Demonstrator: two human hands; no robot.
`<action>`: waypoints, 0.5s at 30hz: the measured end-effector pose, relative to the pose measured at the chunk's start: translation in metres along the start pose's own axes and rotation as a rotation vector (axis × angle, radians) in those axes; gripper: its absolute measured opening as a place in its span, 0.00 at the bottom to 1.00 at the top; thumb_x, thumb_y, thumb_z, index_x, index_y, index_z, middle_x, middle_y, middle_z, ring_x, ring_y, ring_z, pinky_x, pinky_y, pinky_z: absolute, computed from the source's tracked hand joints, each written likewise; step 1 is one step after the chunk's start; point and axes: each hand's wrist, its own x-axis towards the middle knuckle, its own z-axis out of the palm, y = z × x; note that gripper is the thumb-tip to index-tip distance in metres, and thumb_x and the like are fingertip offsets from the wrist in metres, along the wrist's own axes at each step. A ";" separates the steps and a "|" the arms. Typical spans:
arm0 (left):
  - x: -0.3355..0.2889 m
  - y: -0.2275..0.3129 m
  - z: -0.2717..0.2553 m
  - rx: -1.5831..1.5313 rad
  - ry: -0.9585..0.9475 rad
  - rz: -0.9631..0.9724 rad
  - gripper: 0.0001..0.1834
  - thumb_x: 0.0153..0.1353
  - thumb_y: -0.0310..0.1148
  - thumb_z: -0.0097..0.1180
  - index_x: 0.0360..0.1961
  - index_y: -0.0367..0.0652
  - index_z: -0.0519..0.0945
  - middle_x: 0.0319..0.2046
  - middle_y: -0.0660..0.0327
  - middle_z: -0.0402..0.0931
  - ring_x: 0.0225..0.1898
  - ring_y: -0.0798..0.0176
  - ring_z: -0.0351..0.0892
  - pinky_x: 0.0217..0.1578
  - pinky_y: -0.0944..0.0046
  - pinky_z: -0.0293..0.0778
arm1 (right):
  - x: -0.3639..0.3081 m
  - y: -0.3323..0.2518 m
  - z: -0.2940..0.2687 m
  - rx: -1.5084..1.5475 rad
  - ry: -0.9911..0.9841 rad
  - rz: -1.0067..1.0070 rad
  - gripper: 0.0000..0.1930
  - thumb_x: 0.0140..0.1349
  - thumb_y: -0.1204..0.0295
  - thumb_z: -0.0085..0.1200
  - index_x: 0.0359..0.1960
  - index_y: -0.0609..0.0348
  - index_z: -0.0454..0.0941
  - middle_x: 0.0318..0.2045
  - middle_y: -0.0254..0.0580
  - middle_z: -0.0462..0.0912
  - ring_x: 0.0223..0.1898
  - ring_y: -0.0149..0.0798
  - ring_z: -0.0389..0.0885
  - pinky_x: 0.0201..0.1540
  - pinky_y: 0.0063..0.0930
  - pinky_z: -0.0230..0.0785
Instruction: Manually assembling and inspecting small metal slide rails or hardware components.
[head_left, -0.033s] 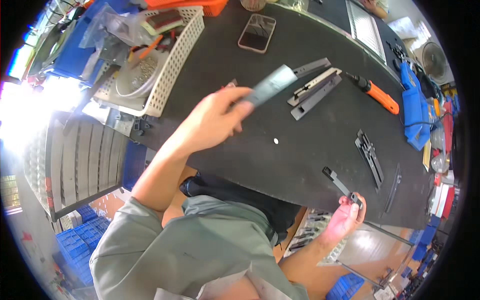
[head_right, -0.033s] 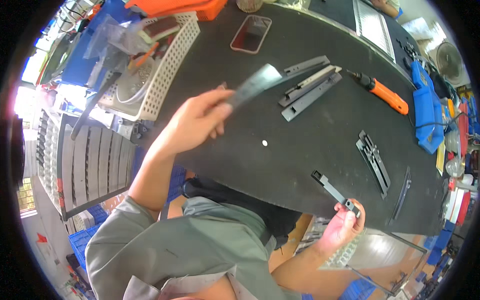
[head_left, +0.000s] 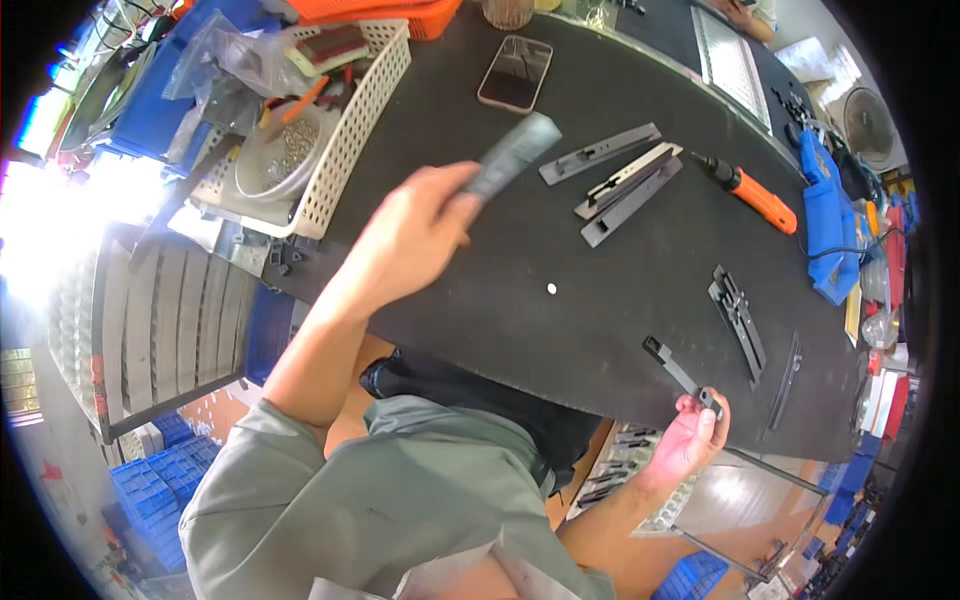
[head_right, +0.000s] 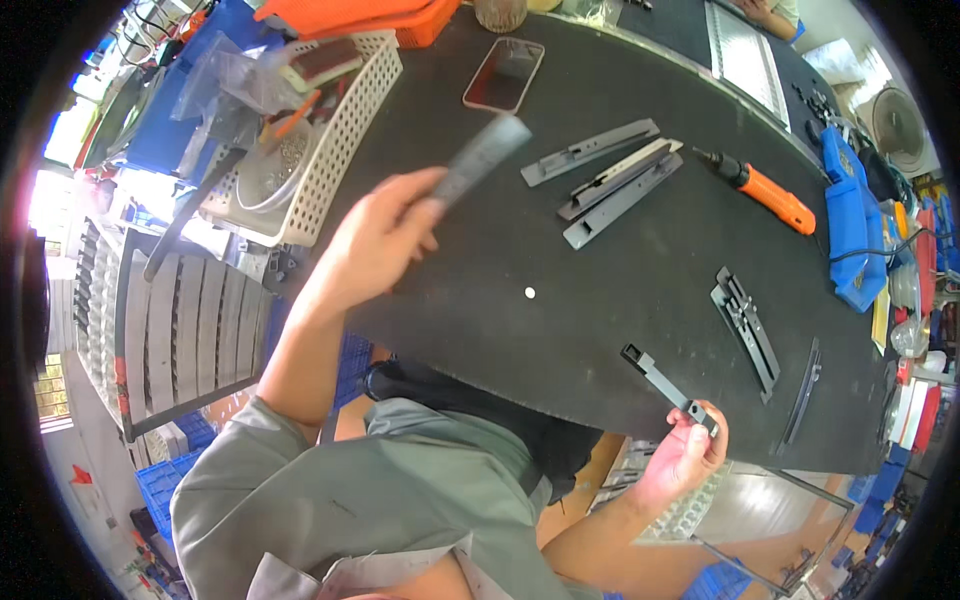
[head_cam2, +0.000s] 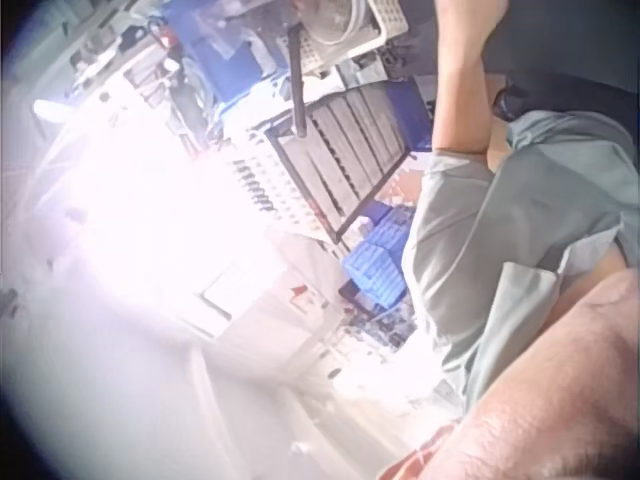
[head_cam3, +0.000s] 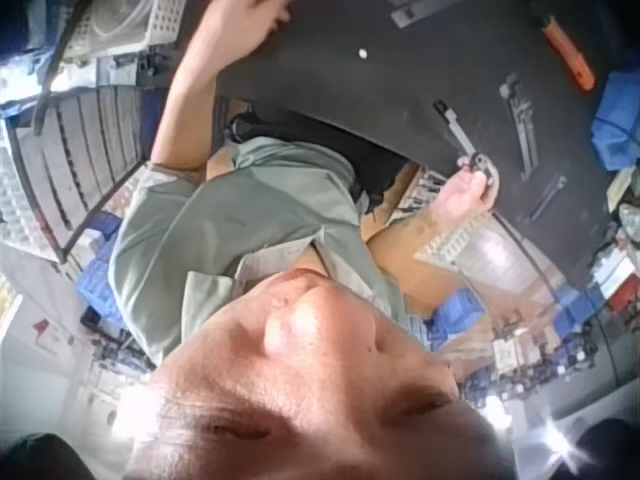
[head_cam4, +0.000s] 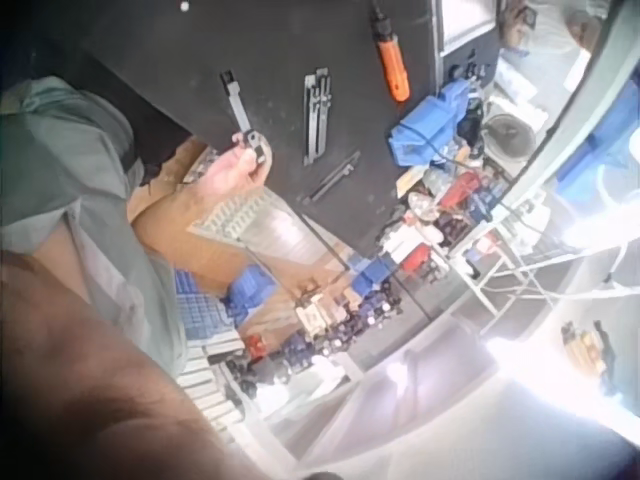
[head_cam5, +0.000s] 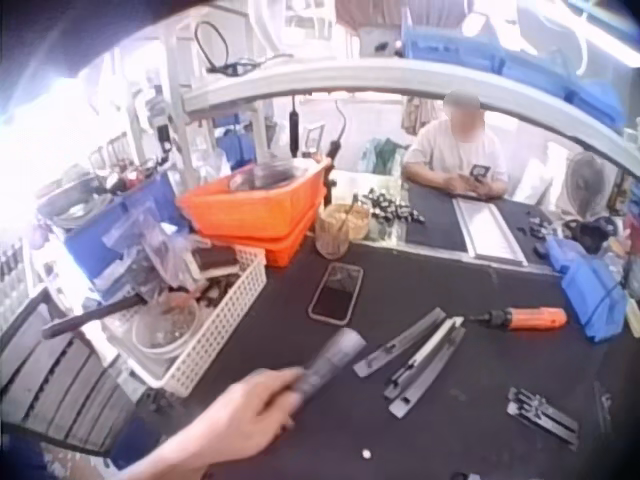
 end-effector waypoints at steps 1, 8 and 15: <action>0.011 -0.034 -0.005 0.369 0.251 0.319 0.21 0.70 0.32 0.53 0.62 0.34 0.76 0.49 0.40 0.78 0.42 0.39 0.84 0.44 0.48 0.79 | 0.002 0.004 0.005 0.013 -0.003 -0.015 0.14 0.67 0.71 0.60 0.49 0.70 0.80 0.45 0.50 0.82 0.37 0.36 0.81 0.40 0.34 0.74; 0.022 -0.031 0.000 0.866 0.428 0.387 0.19 0.67 0.34 0.59 0.56 0.35 0.81 0.57 0.43 0.77 0.59 0.39 0.77 0.59 0.48 0.73 | 0.009 0.019 0.024 0.060 -0.002 0.049 0.14 0.66 0.74 0.62 0.49 0.71 0.81 0.43 0.50 0.85 0.36 0.38 0.84 0.39 0.33 0.77; 0.070 0.034 0.067 0.563 -0.107 0.453 0.17 0.66 0.37 0.61 0.48 0.36 0.83 0.46 0.49 0.83 0.51 0.43 0.82 0.52 0.50 0.78 | 0.014 0.030 0.018 0.142 0.019 0.017 0.13 0.68 0.78 0.59 0.51 0.71 0.81 0.45 0.51 0.85 0.37 0.39 0.84 0.39 0.34 0.77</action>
